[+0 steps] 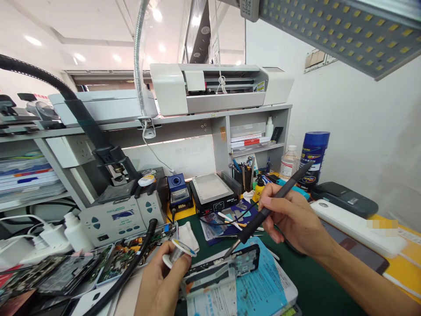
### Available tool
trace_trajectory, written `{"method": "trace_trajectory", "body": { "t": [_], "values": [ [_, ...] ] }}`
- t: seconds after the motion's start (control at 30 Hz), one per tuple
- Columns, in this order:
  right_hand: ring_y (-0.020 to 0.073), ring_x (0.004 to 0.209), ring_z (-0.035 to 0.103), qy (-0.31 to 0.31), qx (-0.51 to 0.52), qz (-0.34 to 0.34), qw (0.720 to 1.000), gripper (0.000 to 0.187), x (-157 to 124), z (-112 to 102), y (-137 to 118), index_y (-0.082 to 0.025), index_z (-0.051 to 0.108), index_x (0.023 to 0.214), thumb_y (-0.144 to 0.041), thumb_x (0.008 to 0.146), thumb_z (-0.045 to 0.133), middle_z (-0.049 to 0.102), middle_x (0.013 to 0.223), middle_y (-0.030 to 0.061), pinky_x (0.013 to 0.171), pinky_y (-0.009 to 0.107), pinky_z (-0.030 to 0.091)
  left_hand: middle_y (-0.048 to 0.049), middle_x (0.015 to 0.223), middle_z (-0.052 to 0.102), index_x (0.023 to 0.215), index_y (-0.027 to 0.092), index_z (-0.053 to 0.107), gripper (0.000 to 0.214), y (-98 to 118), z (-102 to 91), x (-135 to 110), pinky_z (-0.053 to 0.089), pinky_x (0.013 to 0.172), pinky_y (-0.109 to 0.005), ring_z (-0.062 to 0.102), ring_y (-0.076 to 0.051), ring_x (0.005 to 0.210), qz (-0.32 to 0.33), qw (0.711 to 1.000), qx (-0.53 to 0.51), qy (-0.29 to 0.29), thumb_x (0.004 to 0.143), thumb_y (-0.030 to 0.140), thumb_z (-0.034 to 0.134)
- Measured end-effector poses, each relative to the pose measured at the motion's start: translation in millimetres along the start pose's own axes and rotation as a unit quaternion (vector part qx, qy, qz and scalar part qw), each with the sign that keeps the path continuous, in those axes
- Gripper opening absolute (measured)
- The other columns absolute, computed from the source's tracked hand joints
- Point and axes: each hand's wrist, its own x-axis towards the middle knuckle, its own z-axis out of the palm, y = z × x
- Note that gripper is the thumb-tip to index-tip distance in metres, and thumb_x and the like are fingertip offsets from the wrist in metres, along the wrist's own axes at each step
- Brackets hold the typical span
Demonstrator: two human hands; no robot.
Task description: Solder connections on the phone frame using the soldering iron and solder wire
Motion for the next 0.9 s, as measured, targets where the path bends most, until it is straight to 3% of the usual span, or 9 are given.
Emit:
{"method": "trace_trajectory", "body": {
  "t": [0.37,0.63,0.8,0.9],
  "values": [
    [0.0099,0.033,0.052,-0.002,0.001,-0.006,1.0,0.026,0,-1,0,-0.02,0.058,0.074,-0.036,0.089,0.071,0.06,0.046,-0.004,0.032,0.015,0.034,0.002,0.069,0.053,0.081,0.023,0.069,0.029,-4,-2.4,2,0.046,0.057,-0.022,0.049,-0.016,0.067,-0.015,1.0,-0.013,-0.014,0.075,0.051,0.064],
    [0.0094,0.032,0.053,0.012,0.029,-0.006,0.999,0.027,1,1,-3,-0.02,0.058,0.073,-0.037,0.087,0.073,0.063,0.048,-0.003,0.031,0.014,0.033,0.0032,0.072,0.06,0.083,0.025,0.07,0.027,-7,-5.0,4,0.04,0.066,-0.022,0.051,-0.017,0.072,0.025,0.999,0.037,-0.002,0.077,0.05,0.063],
    [0.0166,0.053,0.071,0.029,-0.039,-0.047,0.998,0.026,3,10,0,-0.018,0.07,0.098,-0.044,0.095,0.069,0.078,0.073,0.0054,0.04,0.02,0.048,0.003,0.07,0.06,0.078,0.024,0.069,0.03,-9,-5.4,6,0.04,0.066,-0.023,0.052,-0.017,0.071,0.03,0.999,0.036,-0.005,0.075,0.053,0.064],
    [0.0216,0.069,0.077,-0.001,-0.128,-0.069,0.989,0.029,1,13,0,-0.018,0.072,0.105,-0.045,0.098,0.064,0.081,0.081,0.0082,0.055,0.027,0.058,0.0028,0.069,0.059,0.076,0.024,0.067,0.031,-9,-5.8,7,0.039,0.066,-0.023,0.05,-0.018,0.07,0.038,0.999,0.036,-0.005,0.072,0.054,0.065]
  ]
}}
